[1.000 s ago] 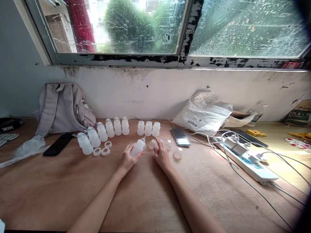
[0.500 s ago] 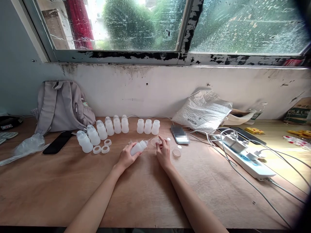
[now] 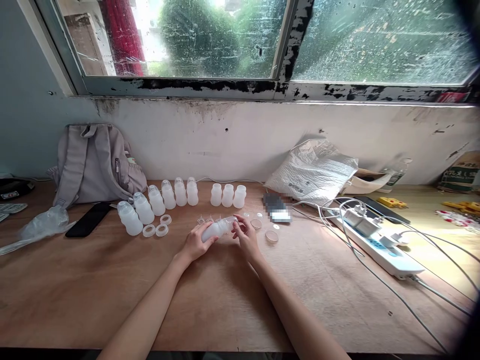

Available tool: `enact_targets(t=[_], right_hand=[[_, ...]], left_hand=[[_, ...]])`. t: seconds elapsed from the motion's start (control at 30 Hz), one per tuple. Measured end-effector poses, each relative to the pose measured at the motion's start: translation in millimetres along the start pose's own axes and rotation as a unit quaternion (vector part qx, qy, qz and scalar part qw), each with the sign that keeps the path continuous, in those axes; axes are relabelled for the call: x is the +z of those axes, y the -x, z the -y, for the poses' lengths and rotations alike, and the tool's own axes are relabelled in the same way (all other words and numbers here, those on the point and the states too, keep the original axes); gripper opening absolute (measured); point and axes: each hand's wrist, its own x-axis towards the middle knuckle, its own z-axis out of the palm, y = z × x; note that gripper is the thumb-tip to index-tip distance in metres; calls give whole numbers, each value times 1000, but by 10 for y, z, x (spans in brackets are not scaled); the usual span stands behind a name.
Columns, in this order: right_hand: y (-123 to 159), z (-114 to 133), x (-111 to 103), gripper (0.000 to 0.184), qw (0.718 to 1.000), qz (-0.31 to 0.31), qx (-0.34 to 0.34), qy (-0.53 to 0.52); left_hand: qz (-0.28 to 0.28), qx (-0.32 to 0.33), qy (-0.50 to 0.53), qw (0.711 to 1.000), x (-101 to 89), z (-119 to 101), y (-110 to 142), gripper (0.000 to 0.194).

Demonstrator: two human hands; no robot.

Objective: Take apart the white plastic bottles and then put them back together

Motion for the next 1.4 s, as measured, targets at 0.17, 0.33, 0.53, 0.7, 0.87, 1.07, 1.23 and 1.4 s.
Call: enact_targets(t=[0.17,0.33,0.53,0.7,0.87,1.07,1.23,1.4], right_hand=[[-2,20,-6,36,999,19,33,-22],[-9,65,-50,39,995,-5,97,-36],[-71,85,-148,45,982,-46,176,-55],[-71,132,-163,49,944,140,261,-147],[-22,195,-142,46,915,221,284,-184],[7,226,-96,44,912,214,286,-203],[61,236,-31,47,903,208,318,-202],[113,181,-2,43,898,192,317,-236]], left_hand=[[12,3,4,1000,-19,-10,-6,41],[57,27,27,998,-58,-41,6,42],[110,55,23,992,-127,-140,36,43],[114,58,44,991,-102,-168,38,30],[63,-11,68,996,-17,-123,19,35],[7,-65,105,992,-36,-126,-4,39],[5,-72,95,993,-20,-192,27,42],[-28,-119,94,988,33,-252,65,46]])
